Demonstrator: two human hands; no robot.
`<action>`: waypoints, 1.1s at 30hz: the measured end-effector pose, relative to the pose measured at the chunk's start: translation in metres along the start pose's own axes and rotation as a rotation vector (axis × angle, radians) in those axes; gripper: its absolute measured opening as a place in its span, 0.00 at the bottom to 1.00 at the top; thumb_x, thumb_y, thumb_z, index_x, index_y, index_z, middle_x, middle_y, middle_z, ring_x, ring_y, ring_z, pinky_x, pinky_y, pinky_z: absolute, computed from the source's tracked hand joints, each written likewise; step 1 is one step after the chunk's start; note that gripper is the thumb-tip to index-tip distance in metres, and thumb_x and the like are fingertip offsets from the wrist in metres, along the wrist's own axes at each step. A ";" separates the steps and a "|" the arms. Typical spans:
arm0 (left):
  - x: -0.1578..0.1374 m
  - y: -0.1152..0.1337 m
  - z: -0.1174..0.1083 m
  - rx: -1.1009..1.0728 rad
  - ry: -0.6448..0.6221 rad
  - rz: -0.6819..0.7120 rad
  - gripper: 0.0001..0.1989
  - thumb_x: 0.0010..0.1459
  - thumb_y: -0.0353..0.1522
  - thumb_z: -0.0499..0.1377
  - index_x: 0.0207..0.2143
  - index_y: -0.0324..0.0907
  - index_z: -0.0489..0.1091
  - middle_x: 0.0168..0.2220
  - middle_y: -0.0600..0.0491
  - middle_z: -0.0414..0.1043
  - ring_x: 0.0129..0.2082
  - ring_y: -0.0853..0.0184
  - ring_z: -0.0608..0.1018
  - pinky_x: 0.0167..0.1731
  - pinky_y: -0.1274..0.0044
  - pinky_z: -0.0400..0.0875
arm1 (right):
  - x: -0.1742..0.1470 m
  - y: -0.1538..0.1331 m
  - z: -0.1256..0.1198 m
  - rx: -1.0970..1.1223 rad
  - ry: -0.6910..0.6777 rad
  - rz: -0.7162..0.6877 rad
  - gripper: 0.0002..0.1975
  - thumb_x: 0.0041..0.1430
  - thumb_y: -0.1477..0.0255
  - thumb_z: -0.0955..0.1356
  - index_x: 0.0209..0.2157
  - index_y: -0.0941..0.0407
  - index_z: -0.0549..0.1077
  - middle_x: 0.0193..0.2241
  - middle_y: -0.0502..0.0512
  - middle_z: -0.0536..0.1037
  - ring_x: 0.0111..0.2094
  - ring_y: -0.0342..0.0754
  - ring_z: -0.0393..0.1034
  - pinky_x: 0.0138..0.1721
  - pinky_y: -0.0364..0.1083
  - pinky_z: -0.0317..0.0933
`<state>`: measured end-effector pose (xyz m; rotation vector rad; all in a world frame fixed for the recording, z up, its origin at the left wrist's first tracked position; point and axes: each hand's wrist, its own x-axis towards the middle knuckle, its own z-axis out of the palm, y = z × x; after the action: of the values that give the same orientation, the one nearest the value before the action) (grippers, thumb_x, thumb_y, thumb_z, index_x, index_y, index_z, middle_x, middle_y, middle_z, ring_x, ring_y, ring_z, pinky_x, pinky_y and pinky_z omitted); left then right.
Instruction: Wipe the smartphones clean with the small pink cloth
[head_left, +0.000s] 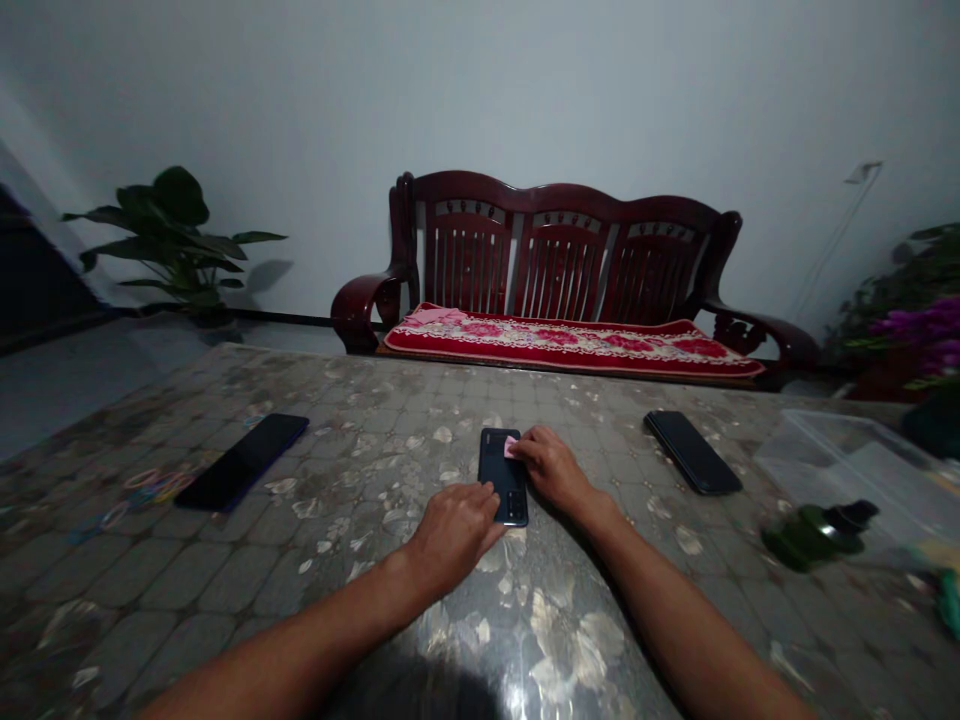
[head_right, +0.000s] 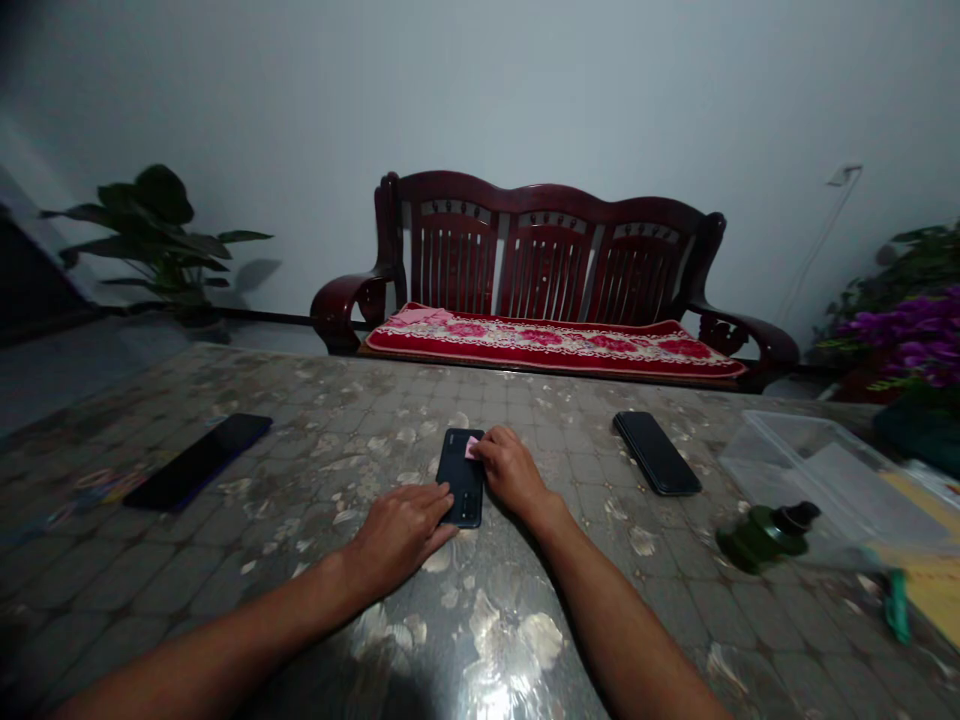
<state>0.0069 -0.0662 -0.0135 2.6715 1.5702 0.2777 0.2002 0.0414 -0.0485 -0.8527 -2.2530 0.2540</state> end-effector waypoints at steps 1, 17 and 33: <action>0.001 -0.001 0.000 0.000 0.007 0.001 0.10 0.60 0.33 0.66 0.43 0.38 0.76 0.48 0.41 0.79 0.48 0.53 0.81 0.49 0.64 0.76 | 0.001 0.001 0.000 0.003 0.000 -0.001 0.10 0.66 0.80 0.65 0.38 0.55 0.79 0.34 0.57 0.74 0.38 0.49 0.67 0.40 0.47 0.62; 0.004 -0.017 0.004 0.023 0.061 0.061 0.10 0.60 0.35 0.67 0.42 0.39 0.76 0.48 0.43 0.79 0.46 0.55 0.81 0.48 0.66 0.76 | 0.000 0.008 -0.002 0.004 -0.030 -0.001 0.11 0.65 0.80 0.65 0.40 0.56 0.79 0.34 0.57 0.74 0.38 0.49 0.67 0.41 0.47 0.62; 0.008 -0.025 0.004 -0.014 0.068 0.049 0.09 0.59 0.34 0.67 0.42 0.40 0.77 0.48 0.43 0.79 0.47 0.54 0.81 0.49 0.65 0.76 | -0.004 -0.004 -0.025 0.061 -0.206 -0.043 0.12 0.64 0.81 0.65 0.35 0.55 0.79 0.32 0.54 0.73 0.36 0.48 0.68 0.38 0.45 0.60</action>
<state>-0.0101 -0.0465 -0.0187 2.7207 1.5159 0.3831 0.2168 0.0340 -0.0309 -0.7754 -2.4376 0.4043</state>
